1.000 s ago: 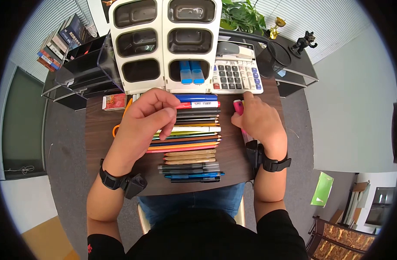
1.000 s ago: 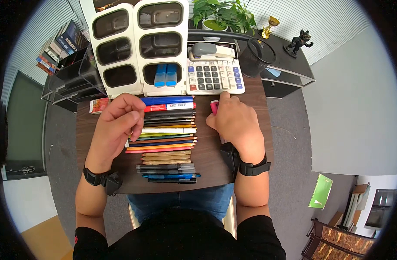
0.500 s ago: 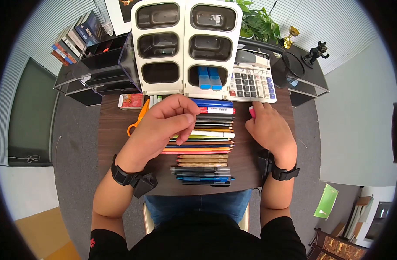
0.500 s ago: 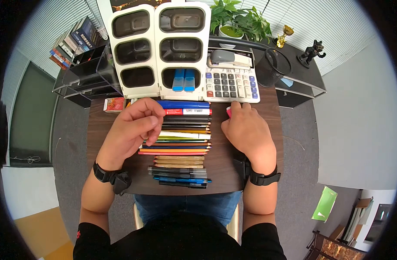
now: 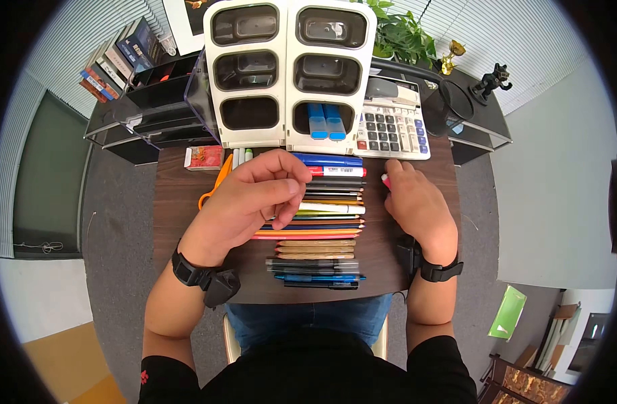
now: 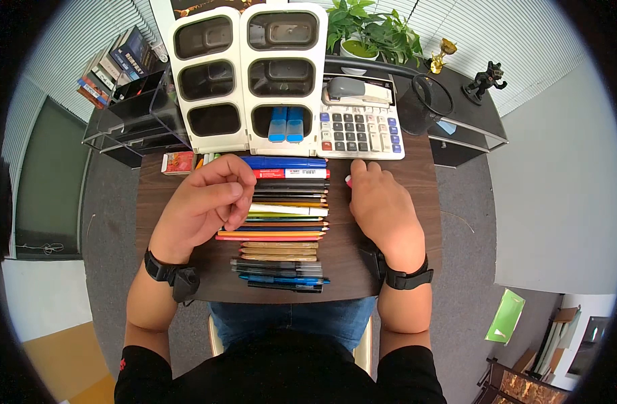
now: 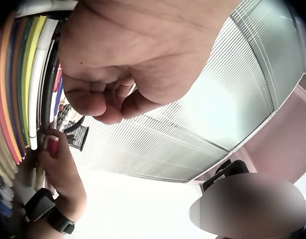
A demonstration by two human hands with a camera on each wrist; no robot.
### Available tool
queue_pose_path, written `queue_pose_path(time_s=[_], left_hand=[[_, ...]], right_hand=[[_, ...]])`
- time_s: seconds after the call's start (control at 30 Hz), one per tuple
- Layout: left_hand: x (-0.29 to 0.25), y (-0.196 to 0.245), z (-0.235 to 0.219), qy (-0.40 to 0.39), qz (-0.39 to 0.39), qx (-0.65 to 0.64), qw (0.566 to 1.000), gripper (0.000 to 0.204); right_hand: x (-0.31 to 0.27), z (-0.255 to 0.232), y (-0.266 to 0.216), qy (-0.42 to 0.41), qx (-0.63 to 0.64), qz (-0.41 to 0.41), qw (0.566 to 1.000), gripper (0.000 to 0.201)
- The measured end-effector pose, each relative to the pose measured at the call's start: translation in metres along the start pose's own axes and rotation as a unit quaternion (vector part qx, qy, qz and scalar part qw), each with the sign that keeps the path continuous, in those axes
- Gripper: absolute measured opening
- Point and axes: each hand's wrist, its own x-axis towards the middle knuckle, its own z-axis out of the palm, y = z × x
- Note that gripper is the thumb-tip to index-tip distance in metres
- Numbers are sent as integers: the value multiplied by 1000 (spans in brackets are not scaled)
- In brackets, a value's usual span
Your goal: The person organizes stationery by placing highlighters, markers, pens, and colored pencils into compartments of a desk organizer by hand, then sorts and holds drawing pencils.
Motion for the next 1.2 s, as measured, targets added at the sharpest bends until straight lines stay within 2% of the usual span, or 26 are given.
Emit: queue_pose_path(time_s=[0.07,0.1,0.13,0.17,0.2,0.23,0.3,0.33,0.4,0.47,0.53,0.57,0.63,0.67,0.77,0.97,1.03,1.1,1.2], left_hand=[[-1,0,0,-2,-8,11,1000,12],[-1,1,-1,-3,-8,11,1000,12],[-1,0,-3,-23,-6,25,999,15],[-1,-2,-3,-45,-6,37,998,19],[-1,-1,1,-49,-9,35,998,19],[-5,2,8,-63,-42,58,995,24],[-9,1,17,-78,-76,86,990,29],[-11,-2,21,-108,-92,91,986,34],[-10,-5,27,-167,-137,110,970,38],[-10,-5,31,-155,-152,126,968,35],[-11,-5,33,-124,-158,138,970,26],[-11,-5,32,-122,-158,139,970,26],[-9,-4,30,-73,-142,124,979,23],[-8,-5,28,-51,-126,125,983,22],[-3,-4,21,-3,-124,125,984,23],[11,-12,6,13,-104,49,993,30],[17,-14,0,25,-57,17,998,35],[18,-12,-4,21,-53,8,998,39],[19,-9,-5,67,-34,5,997,39]], right_hand=[[-2,-8,2,20,53,-59,997,34],[-3,-15,2,21,53,-58,997,34],[-3,-34,-1,13,203,-29,979,39],[-3,-44,-2,5,347,3,938,44],[-2,-35,1,48,553,-27,832,46],[-3,-36,-6,49,700,-82,708,43],[0,-30,-15,1,789,-192,584,45],[-2,-27,-22,-12,803,-172,570,47],[1,-18,-36,9,791,-154,592,48],[4,-12,-42,16,790,-146,595,47],[6,-8,-41,15,735,-106,669,43],[5,-8,-42,14,736,-108,668,43],[4,-8,-44,75,693,-67,714,43],[7,-4,-45,101,733,-66,669,43],[10,-9,-37,149,730,-40,666,35],[11,-5,-36,151,713,-52,683,33],[11,-4,-37,140,684,-73,712,34],[8,-6,-39,125,680,-53,720,34],[8,-4,-39,113,672,-75,728,33]])
